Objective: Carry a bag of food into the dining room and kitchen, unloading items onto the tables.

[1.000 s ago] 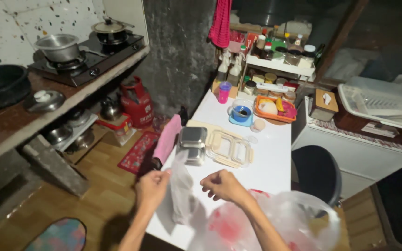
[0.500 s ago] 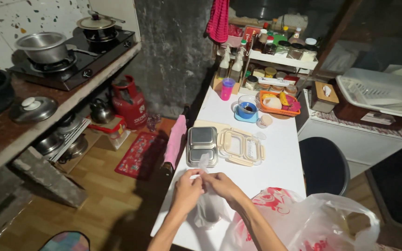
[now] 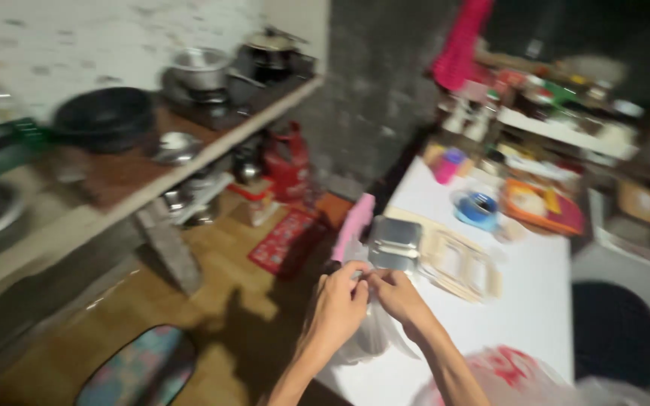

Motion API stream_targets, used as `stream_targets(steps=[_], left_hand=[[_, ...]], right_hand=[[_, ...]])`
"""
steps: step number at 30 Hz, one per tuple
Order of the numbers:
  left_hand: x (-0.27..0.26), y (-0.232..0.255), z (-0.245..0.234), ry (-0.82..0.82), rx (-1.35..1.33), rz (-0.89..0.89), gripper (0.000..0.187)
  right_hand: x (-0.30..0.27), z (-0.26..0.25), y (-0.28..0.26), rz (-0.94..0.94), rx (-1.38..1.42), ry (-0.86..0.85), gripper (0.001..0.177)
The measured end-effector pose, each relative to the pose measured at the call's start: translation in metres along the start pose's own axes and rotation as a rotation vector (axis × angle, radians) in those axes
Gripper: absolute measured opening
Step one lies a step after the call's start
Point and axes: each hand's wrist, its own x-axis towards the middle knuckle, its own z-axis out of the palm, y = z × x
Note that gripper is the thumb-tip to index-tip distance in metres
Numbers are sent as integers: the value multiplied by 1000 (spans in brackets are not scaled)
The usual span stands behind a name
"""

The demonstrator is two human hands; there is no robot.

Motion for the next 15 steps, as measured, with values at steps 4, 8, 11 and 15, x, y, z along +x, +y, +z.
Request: stream_targets(steps=[4,8,11,15], left_hand=[[4,28,-57,33,40,-175,23],[-16,30,-107,206,60,-355,26],[-44,30,-149,355,159,-459,27],[-101,17,-186,525,200,-612,25]], right_hand=[[5,36,-40,-80,-77,-123,34],[9,86,-68,-159,-113,-390,27],[12,134,-76,-280,-160,-624,27],[4,201,-78,-302,-196,-838,24]])
